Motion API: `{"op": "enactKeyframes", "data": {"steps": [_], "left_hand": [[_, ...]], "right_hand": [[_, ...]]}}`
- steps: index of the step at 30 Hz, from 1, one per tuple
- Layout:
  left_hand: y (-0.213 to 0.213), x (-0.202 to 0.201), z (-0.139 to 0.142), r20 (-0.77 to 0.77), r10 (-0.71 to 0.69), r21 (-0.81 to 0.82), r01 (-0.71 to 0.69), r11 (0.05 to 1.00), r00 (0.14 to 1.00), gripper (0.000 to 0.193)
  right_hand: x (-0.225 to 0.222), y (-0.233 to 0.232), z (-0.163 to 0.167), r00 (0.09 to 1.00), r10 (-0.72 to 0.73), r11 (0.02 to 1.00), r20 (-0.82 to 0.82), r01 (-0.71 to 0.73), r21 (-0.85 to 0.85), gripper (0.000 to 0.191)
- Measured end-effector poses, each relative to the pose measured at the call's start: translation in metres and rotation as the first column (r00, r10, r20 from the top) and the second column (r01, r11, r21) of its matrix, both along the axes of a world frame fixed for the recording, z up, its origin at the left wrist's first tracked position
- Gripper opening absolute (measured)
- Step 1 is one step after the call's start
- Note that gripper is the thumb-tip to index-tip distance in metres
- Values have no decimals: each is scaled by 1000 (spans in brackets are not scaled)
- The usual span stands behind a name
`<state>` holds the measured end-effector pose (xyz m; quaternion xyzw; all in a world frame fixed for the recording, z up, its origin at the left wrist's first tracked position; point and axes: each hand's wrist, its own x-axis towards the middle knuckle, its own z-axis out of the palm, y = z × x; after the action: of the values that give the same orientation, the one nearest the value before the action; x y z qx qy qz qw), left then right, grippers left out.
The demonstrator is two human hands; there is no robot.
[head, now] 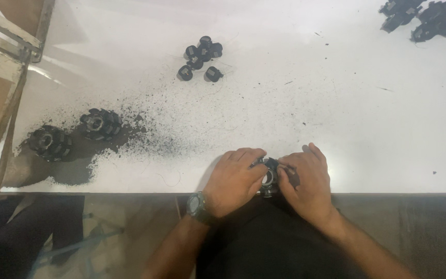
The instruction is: The person sits at a white workbench and assembles small black plastic components one at a time, fitting each part onto a metal hub and using a small hand tool to press and adjust the pieces. Finished assemblies are set aside on the table, which is scattered with black powder and loose parts.
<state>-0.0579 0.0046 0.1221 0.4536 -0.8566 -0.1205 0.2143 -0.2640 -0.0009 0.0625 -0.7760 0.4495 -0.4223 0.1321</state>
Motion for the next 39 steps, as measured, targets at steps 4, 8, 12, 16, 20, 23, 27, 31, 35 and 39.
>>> {"op": "enactKeyframes", "data": {"steps": [4,8,12,16,20,23,27,31,35,39], "left_hand": [[-1,-7,-5,-114,122,68,-115,991,986,18],[-1,-7,-11,-120,211,139,-194,971,970,21],[6,-5,-18,-206,216,103,-199,975,954,17],[9,-6,-27,-235,246,85,-233,969,940,17],[7,-5,-35,-250,211,51,-205,977,945,17],[9,-5,-38,-279,225,66,-215,974,933,17],[10,-5,-40,-274,237,73,-226,971,932,17],[9,-5,-41,-292,224,36,-224,974,930,14],[9,-5,-42,-292,216,33,-216,976,932,14],[11,-4,-43,-259,215,56,-207,977,942,15]], "right_hand": [[-2,0,-4,999,44,998,18,-43,-51,23],[-7,3,-9,987,146,983,71,-137,-122,24],[-7,2,-12,985,166,978,-48,-171,-122,29],[-3,2,-11,986,159,979,-58,-164,-118,33],[0,3,-9,989,125,983,-77,-134,-124,33],[0,3,-9,988,132,981,-78,-141,-132,33],[1,4,-10,990,142,975,-19,-143,-167,30],[2,3,-10,988,136,975,-78,-147,-166,30],[2,2,-9,986,124,979,-112,-140,-149,31],[3,3,-10,990,114,981,-80,-125,-150,32]]}}
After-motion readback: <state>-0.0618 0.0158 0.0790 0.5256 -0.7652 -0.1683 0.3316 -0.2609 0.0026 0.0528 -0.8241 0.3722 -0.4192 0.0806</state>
